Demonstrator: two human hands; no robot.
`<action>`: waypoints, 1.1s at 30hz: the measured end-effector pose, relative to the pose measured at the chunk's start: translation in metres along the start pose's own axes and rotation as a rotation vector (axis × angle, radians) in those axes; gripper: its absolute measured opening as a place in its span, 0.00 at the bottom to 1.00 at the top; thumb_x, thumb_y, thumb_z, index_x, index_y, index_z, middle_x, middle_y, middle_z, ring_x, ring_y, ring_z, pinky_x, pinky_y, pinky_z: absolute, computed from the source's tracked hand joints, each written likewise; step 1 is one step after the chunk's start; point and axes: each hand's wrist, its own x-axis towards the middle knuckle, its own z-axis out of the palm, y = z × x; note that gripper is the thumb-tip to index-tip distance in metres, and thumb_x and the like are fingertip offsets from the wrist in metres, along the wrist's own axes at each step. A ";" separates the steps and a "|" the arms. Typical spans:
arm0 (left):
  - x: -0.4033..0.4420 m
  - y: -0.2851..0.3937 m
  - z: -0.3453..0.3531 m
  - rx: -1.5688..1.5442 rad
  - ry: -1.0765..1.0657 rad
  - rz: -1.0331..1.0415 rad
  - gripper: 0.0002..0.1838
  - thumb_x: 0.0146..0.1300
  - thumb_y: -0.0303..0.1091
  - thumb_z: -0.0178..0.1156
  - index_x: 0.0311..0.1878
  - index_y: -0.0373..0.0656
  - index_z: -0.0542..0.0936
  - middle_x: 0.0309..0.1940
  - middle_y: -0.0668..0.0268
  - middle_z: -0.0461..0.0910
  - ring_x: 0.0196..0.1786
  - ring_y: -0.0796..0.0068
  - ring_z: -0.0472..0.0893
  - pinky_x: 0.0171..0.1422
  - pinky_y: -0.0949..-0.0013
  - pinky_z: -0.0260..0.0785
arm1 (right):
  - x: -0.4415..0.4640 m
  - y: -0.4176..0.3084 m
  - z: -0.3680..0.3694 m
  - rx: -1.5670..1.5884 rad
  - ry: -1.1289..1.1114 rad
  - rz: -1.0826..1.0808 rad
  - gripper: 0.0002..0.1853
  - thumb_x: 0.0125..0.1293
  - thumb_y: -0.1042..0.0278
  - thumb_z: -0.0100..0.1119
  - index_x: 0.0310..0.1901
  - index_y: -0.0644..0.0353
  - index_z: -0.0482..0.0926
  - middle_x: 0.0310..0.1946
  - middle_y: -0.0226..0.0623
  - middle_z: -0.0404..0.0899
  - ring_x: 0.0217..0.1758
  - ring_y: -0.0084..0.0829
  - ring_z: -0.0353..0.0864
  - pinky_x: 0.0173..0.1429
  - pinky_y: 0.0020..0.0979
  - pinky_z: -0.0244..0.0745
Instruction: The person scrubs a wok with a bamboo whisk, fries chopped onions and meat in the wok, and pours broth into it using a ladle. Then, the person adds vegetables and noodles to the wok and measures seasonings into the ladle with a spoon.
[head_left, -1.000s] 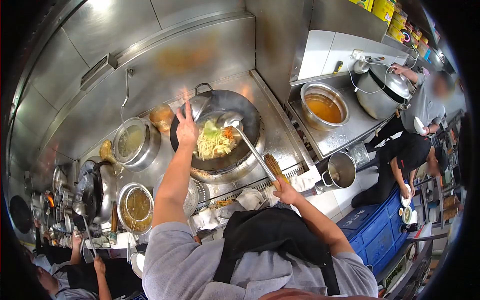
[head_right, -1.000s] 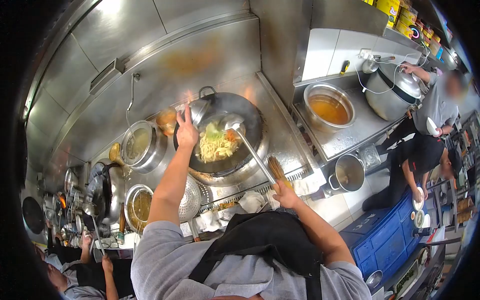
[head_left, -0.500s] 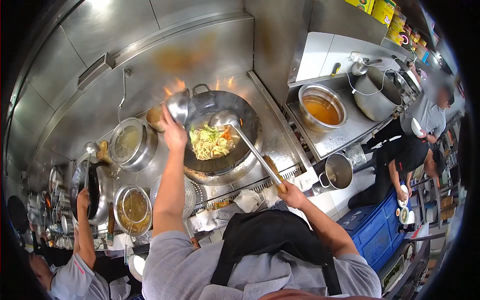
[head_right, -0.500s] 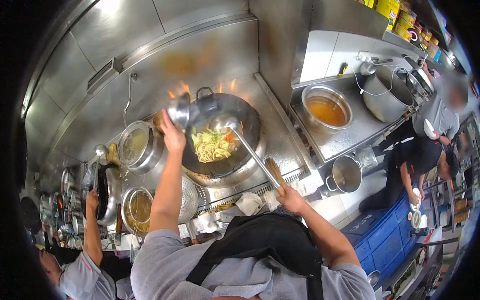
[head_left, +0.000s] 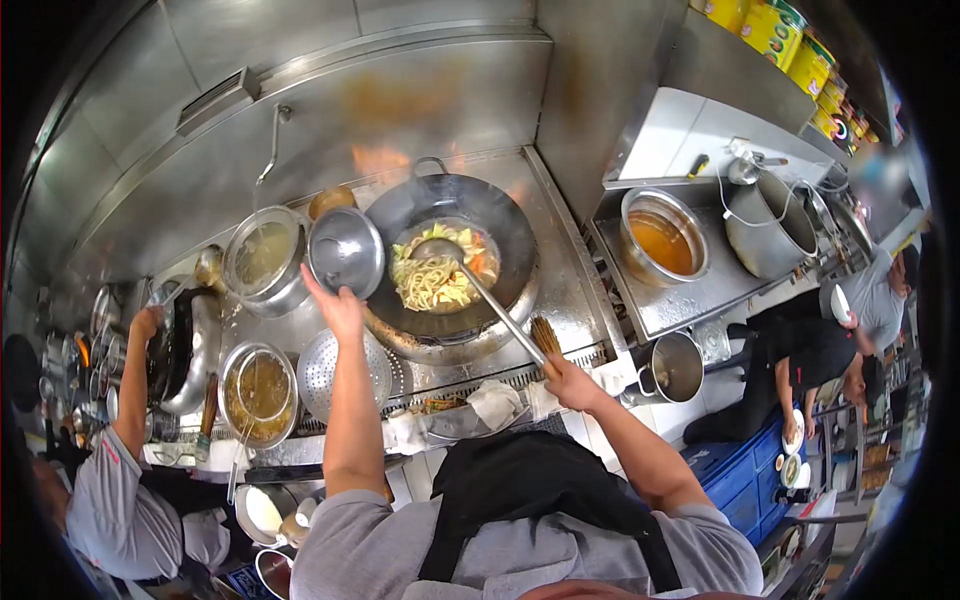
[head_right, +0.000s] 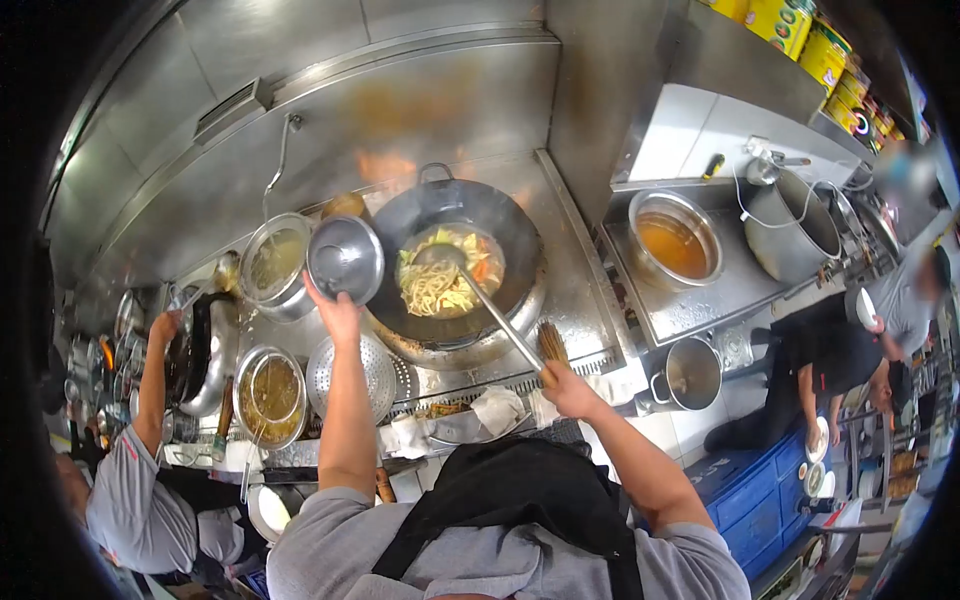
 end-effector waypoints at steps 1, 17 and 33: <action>-0.010 0.021 -0.006 -0.202 -0.045 -0.199 0.50 0.51 0.13 0.47 0.78 0.54 0.46 0.73 0.44 0.55 0.63 0.48 0.71 0.53 0.57 0.75 | 0.029 0.022 0.001 -0.276 0.224 -0.359 0.22 0.63 0.70 0.58 0.58 0.60 0.66 0.25 0.35 0.73 0.16 0.25 0.72 0.18 0.29 0.66; -0.165 0.105 -0.083 -0.686 0.025 -0.747 0.35 0.55 0.20 0.48 0.68 0.50 0.57 0.57 0.54 0.71 0.43 0.59 0.82 0.26 0.64 0.78 | 0.016 -0.001 -0.052 0.142 -0.175 -0.111 0.29 0.64 0.76 0.54 0.66 0.59 0.59 0.21 0.31 0.69 0.14 0.23 0.67 0.15 0.27 0.60; -0.503 0.223 -0.303 0.074 0.700 -0.749 0.29 0.57 0.22 0.53 0.63 0.46 0.60 0.48 0.58 0.74 0.39 0.63 0.82 0.24 0.68 0.79 | 0.107 0.140 -0.191 -0.323 0.067 -0.727 0.33 0.60 0.77 0.53 0.69 0.61 0.62 0.52 0.42 0.75 0.49 0.35 0.77 0.53 0.31 0.75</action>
